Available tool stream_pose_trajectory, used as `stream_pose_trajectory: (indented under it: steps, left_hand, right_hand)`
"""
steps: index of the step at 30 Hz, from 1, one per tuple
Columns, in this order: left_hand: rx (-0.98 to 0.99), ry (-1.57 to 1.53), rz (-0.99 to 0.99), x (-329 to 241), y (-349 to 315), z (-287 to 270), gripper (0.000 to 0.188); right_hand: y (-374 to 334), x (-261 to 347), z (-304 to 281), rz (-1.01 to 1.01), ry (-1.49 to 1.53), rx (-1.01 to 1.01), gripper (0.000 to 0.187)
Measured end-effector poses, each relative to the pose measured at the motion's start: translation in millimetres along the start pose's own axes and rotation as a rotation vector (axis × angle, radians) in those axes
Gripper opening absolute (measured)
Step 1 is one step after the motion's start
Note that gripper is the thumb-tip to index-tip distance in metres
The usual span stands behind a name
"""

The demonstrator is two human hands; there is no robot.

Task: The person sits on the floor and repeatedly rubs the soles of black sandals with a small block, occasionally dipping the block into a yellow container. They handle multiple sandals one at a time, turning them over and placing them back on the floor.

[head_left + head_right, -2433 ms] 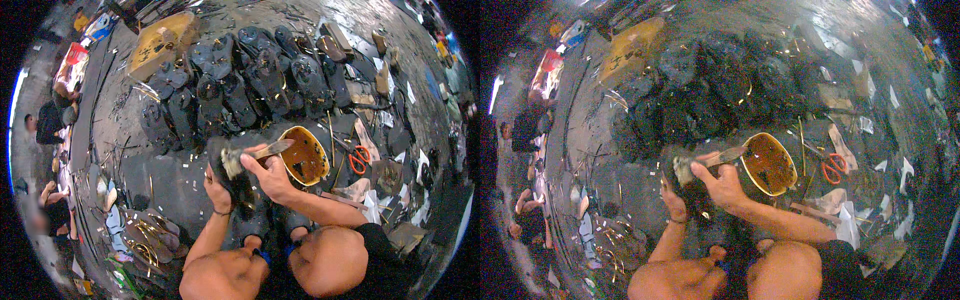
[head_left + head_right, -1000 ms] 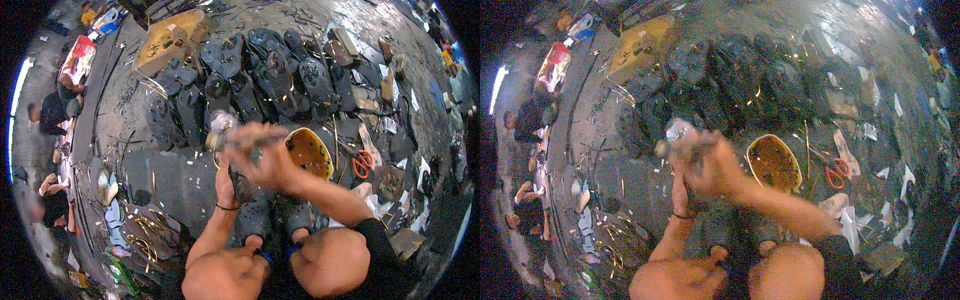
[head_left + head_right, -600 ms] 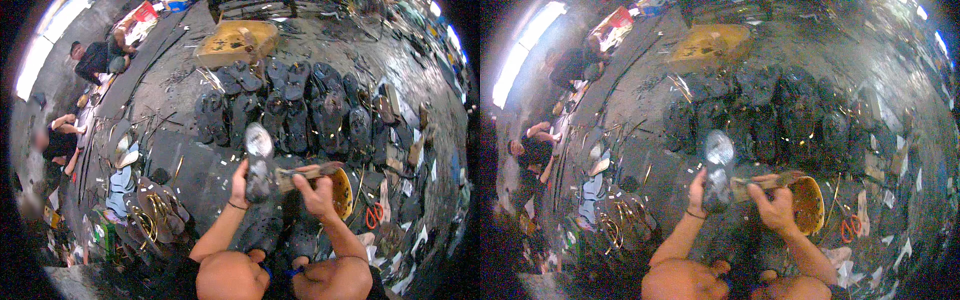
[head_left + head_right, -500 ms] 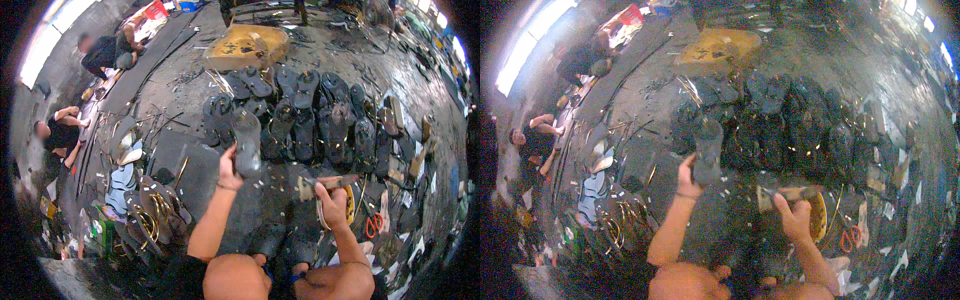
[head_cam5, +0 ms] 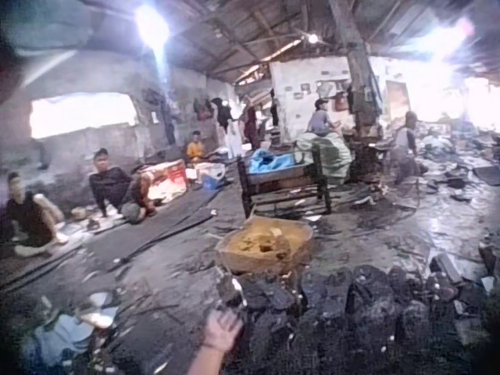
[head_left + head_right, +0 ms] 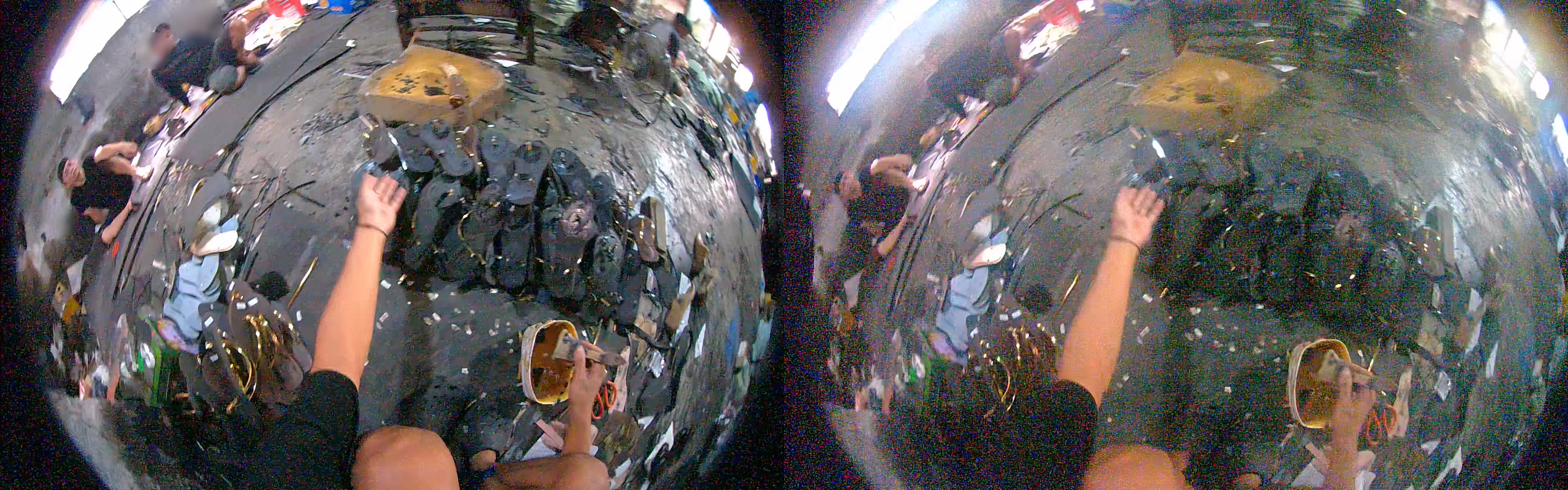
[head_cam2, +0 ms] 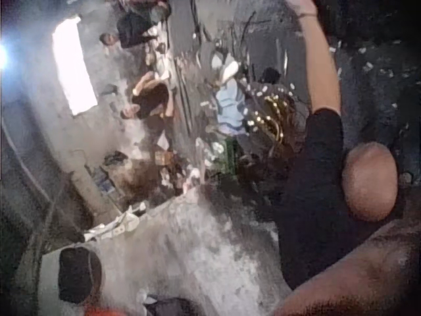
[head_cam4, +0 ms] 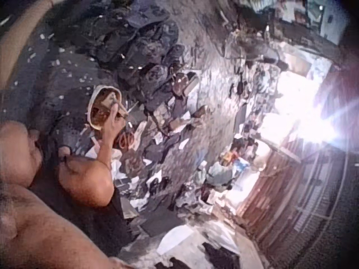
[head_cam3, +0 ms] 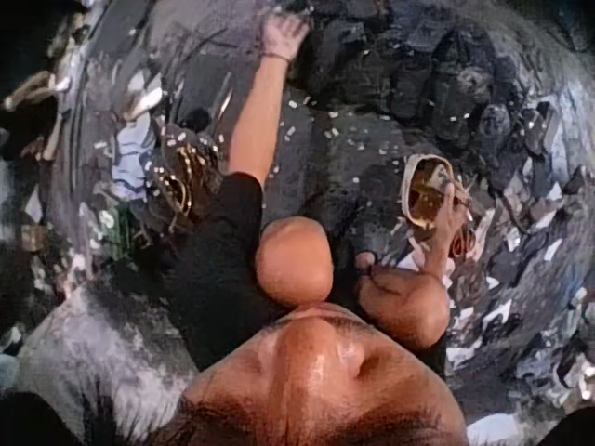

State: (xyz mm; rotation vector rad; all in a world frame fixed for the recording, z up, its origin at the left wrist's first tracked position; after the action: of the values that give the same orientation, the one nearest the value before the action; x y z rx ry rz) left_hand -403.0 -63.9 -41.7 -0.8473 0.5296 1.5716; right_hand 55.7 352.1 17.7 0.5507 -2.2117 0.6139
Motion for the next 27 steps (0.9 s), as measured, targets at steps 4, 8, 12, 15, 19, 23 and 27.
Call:
stream_pose_trajectory:
  steps: [4, 8, 12, 15, 19, 23, 27]
  left_hand:
    - [0.256, 0.363, 0.119, -9, -176, 7, 0.021]
    - [0.511, 0.982, 0.344, -55, -321, -15, 0.022]
    - [0.361, 1.646, 0.695, -206, -366, -40, 0.030]
    - [-0.059, 2.274, 0.825, -303, -378, -36, 0.051]
    - [-0.320, 2.347, -0.066, -356, -377, -147, 0.056]
    - [-0.045, 2.157, 0.591, -371, -393, -65, 0.043]
    - [0.587, 1.636, 0.206, -223, -367, -30, 0.045]
  right_hand:
    - [-20, 17, -17, -0.182, -0.234, -0.183, 0.026]
    - [-19, -23, -1, -0.298, -0.608, -0.184, 0.033]
    - [-13, -8, -38, -0.265, -0.302, -0.057, 0.040]
    - [-24, -17, -44, -0.596, -0.875, -0.110, 0.036]
    - [-22, -31, -32, -0.235, -0.588, 0.172, 0.031]
    - [-10, -74, -39, -0.281, -0.593, 0.115, 0.032]
    - [-18, -88, -44, -0.248, -0.619, 0.053, 0.028]
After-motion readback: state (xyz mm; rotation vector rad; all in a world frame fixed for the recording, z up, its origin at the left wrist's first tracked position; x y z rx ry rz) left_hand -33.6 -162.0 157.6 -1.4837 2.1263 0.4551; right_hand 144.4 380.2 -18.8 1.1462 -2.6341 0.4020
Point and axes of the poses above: each hand's wrist, its own y-axis towards the middle knuckle, its own z-axis out of the palm, x = y × z, the point moved 8 cm from there along y, towards the middle knuckle, and after that the axes turned 12 degrees about z, right-handed, at the moved point
